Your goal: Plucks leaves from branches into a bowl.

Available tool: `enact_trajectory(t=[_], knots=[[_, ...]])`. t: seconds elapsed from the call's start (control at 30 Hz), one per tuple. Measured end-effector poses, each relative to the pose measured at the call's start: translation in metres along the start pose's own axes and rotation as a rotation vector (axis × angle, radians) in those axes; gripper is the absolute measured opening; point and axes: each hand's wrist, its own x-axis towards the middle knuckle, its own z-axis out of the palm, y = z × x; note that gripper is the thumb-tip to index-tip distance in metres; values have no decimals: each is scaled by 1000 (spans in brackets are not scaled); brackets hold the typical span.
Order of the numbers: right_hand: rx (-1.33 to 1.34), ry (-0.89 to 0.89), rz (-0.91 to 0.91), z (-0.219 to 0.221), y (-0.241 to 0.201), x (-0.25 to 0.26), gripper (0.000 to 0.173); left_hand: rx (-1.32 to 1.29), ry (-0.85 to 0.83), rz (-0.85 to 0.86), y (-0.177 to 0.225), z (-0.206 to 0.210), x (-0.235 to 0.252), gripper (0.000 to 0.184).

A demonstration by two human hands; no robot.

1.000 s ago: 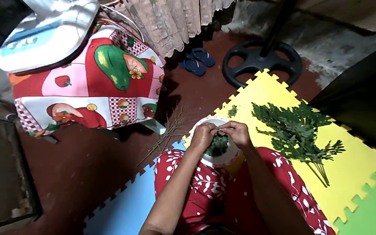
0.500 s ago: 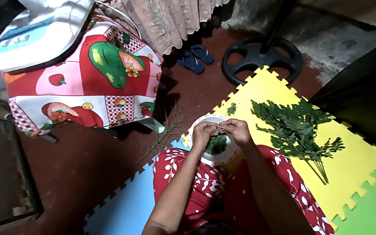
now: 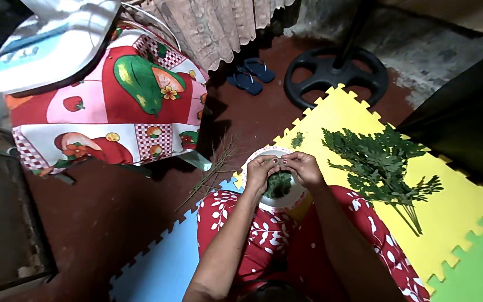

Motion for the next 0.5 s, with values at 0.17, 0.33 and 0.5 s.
enact_trajectory(t=[0.17,0.33,0.5], knots=[[-125,1,-33,-2,0,2,10,326,-82,97,1,-6,4,11],[-156,-33,-59,-1,1,1,12,493,-186,92,15,-15,7,10],[-122,-35,-8,-4,-1,0,12,277,-149,-3,11,-15,4,9]])
